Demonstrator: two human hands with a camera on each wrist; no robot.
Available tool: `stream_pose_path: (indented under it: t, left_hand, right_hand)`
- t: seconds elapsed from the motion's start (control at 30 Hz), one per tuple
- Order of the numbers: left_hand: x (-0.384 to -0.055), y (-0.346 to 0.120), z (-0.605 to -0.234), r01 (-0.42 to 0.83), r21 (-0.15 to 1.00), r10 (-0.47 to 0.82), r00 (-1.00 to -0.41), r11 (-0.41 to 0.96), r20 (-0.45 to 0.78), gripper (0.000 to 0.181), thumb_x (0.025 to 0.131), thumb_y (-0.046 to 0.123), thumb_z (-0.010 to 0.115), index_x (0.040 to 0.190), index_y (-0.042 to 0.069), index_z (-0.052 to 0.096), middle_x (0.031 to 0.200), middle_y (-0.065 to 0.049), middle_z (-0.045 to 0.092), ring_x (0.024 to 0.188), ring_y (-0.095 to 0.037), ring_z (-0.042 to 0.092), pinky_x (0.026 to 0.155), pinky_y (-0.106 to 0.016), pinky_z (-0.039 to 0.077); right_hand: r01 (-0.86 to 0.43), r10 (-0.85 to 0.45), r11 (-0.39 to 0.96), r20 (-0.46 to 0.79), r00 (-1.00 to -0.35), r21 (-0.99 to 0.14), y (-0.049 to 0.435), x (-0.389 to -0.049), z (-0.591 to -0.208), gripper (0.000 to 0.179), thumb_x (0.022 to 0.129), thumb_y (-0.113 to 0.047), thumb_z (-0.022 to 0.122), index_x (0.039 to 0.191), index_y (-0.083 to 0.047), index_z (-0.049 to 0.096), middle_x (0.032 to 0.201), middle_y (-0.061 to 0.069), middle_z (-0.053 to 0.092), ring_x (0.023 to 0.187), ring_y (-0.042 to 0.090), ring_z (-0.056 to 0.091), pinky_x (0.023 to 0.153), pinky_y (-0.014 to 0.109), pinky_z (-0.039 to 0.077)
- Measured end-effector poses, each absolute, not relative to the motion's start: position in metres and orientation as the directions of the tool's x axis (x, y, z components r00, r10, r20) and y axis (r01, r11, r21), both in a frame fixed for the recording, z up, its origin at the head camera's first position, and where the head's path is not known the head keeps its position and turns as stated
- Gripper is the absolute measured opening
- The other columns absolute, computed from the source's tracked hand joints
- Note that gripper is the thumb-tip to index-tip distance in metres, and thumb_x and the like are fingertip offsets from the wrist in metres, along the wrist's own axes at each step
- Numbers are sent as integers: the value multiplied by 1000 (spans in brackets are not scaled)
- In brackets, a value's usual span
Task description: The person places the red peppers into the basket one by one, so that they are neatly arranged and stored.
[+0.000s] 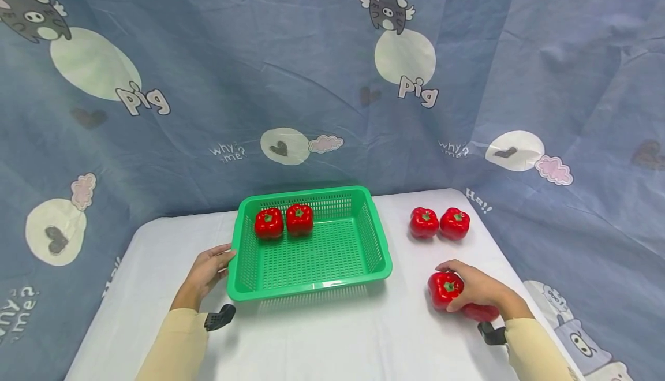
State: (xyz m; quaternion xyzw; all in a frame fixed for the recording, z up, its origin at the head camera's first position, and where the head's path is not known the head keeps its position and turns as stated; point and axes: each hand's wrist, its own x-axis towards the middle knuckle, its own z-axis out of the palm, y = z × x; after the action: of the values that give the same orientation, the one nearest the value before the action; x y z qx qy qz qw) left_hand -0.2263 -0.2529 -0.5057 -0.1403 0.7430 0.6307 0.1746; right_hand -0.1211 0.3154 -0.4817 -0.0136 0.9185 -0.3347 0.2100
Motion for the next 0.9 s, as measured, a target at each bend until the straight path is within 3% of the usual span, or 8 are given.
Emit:
stream_pose_path:
  t: [0.3,0.6,0.9]
  left_hand:
    - [-226,-253,-507,-433,884,4,-898,176,-441,60,98,22,58,145,-5,32,102,6,61,86,-4,58,74,-21,48]
    - [-226,-252,-506,-428,885,13,-899,186,-438,61,98,23,57,145,-5,32,111,0,60,88,-4,58,76,-21,49]
    - [-228,-252,-507,-454,870,-1,-886,193,-463,62,98,26,57,147,-2,32,126,-8,55,96,-6,57,90,-29,46]
  right_hand:
    - [129,-137,803,-392,-910,-582,313,-124,-484,77,57,-12,92,125,-10,54,115,7,56,109,32,51,73,47,56]
    - [109,-151,791,-366,-918,-601,313,-127,-482,76,60,-11,90,127,-11,55,118,8,55,111,31,50,77,47,55]
    - [68,-176,774,-317,-932,-630,307,-134,-476,80,59,-13,90,130,-11,53,120,9,55,113,32,50,77,45,55]
